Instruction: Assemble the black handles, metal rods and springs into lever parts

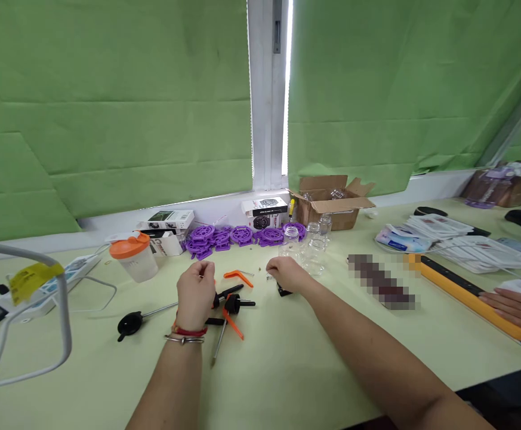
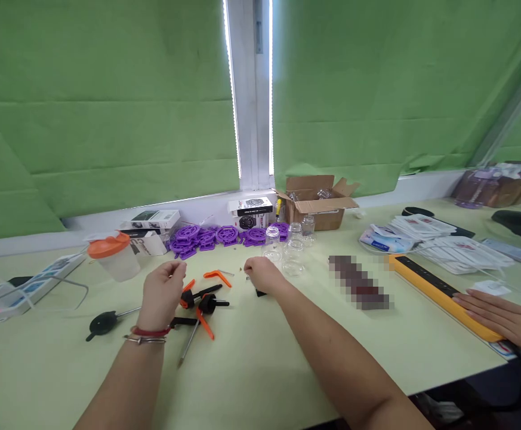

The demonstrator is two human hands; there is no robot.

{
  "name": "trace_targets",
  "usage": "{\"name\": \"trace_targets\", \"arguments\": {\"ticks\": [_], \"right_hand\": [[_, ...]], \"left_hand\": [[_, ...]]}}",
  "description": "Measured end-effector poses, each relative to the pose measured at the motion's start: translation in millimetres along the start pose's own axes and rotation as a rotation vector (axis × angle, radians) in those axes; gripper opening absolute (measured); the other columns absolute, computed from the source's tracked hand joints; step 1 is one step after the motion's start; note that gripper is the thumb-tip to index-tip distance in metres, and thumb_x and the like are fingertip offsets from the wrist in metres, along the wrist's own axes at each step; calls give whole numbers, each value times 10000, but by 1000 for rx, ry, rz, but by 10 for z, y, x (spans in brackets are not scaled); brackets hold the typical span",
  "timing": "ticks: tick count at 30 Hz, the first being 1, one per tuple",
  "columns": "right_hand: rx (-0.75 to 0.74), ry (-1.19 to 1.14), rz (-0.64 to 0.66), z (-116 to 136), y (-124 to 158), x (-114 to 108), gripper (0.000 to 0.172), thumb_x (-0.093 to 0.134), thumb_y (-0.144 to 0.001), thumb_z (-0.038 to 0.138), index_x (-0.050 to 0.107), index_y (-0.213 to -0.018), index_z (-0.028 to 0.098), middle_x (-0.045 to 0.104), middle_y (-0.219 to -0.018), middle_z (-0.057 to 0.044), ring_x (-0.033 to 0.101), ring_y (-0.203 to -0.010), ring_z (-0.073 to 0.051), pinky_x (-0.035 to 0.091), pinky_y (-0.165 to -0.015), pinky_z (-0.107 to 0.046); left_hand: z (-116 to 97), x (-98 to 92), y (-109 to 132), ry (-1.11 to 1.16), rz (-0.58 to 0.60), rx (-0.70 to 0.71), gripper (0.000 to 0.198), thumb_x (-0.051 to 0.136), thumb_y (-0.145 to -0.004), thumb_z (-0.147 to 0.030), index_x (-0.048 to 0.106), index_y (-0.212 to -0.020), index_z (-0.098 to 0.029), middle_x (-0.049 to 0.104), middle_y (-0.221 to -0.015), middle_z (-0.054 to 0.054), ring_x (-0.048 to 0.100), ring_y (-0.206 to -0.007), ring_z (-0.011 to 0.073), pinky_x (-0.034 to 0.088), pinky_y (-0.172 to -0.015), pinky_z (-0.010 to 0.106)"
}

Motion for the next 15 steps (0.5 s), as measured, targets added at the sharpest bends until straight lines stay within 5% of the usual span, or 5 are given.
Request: {"name": "trace_targets", "arguments": {"ticks": [4,8,15], "right_hand": [[-28,-149,132,326,194,398,208,498,-809,272,672,-739,183,633,-698,-33,516,-599,-124,356,-547,-220],[147,-321,171,311,298,734,202,549,-778,285,645,-650,162,533,-531,5,399,-464,-88,295,-473,-215],[363,-695,133,112,402,819,63,564,-734,171,616,-724,137,543,-557,10,408,-444,-66,353,-456,-197]], "left_hand": [[115,245,54,-484,290,96,170,580,-638,-248,571,-476,-197,596,-537,65,524,-562,192,311,-558,267],[185,402,209,-496,330,100,171,578,-614,-205,545,-447,-199,588,-515,75,524,-546,198,282,-542,262],[258,518,316,-387,441,96,197,550,-690,-302,597,-527,-203,600,-555,52,504,-533,185,256,-511,255]]}}
Point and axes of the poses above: each hand's wrist, its own y-axis away from the middle knuckle, its own x-axis out of the palm, z = x × y, the point moved 9 cm from there along -y, towards the middle knuckle
